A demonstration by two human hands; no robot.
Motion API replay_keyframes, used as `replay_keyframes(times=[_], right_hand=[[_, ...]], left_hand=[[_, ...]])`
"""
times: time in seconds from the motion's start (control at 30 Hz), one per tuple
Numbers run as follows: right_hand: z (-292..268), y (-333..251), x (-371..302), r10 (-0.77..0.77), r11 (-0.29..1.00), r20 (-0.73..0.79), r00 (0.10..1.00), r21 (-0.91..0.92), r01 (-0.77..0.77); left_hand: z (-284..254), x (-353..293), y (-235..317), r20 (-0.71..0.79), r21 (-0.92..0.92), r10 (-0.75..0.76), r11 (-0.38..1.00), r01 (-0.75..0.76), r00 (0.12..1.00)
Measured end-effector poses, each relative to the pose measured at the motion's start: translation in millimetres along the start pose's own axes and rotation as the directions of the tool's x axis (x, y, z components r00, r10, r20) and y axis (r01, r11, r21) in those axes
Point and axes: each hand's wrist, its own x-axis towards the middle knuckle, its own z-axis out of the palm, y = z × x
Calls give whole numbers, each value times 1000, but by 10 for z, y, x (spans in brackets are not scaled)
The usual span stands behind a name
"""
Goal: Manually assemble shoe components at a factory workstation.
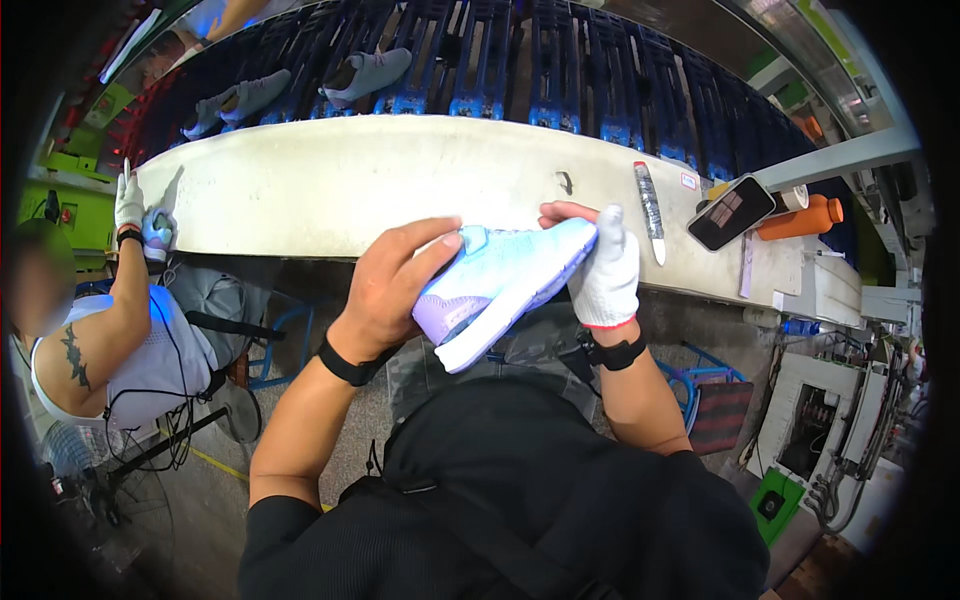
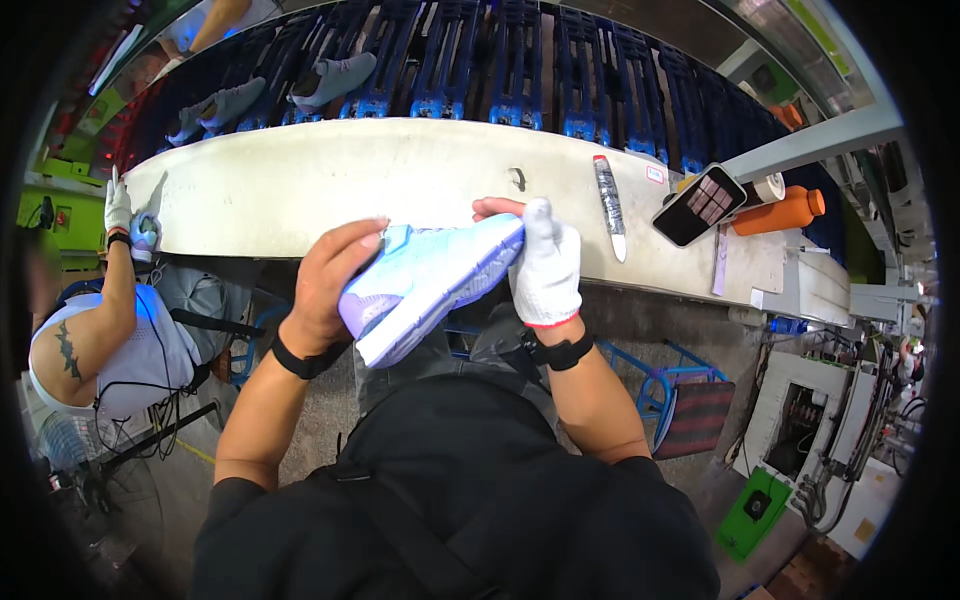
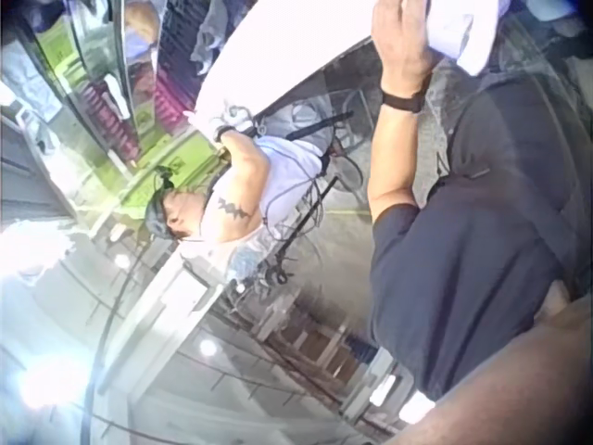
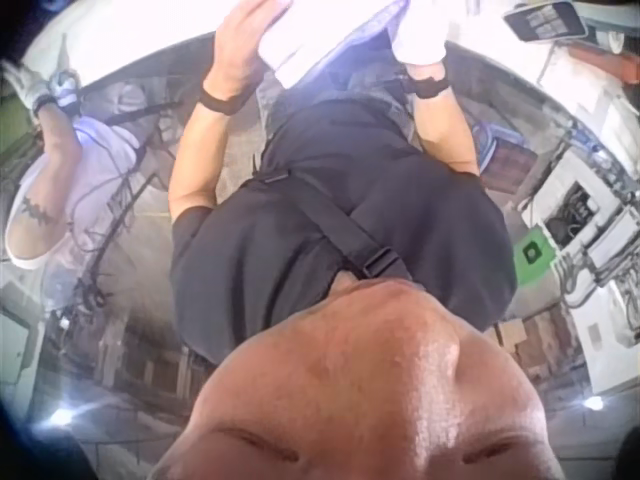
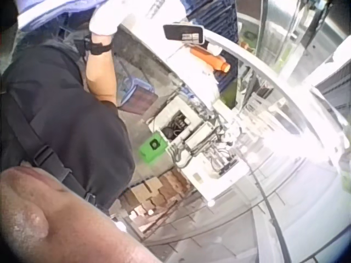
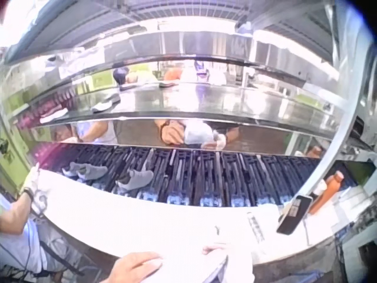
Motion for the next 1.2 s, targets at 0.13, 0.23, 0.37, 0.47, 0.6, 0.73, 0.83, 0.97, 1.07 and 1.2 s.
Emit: replay_keyframes(times=[0.13,0.23,0.37,0.47,0.6,0.73,0.83,0.97,1.07,1.2], right_hand=[[-63,56,203,105,989,87,991,-115,-94],[-65,299,377,343,918,62,937,190,-348],[51,129,313,469,737,158,869,471,-484],[-38,106,348,312,856,259,914,340,-389],[-247,203,409,-110,968,247,963,-193,160],[124,-281,384,-315,799,499,807,-319,509],[187,-98,618,-390,854,448,805,-152,498],[464,268,655,-500,845,18,866,231,483],[336,350,855,-322,539,73,944,834,119],[432,336,966,-318,766,197,928,630,129]], left_hand=[[-126,407,36,118,25,56,998,-59,991],[-129,584,46,197,16,7,1000,-10,980],[-113,747,92,230,31,28,999,-37,973],[-177,843,76,256,60,86,993,-104,963],[-58,860,-119,336,17,-126,992,128,933],[140,944,-292,503,-66,-232,950,305,833],[197,1021,-359,559,67,-313,940,334,768],[119,1029,-453,586,52,-379,899,434,716],[67,880,-562,549,13,-462,838,545,697],[73,819,-617,504,-28,-485,818,575,715]])
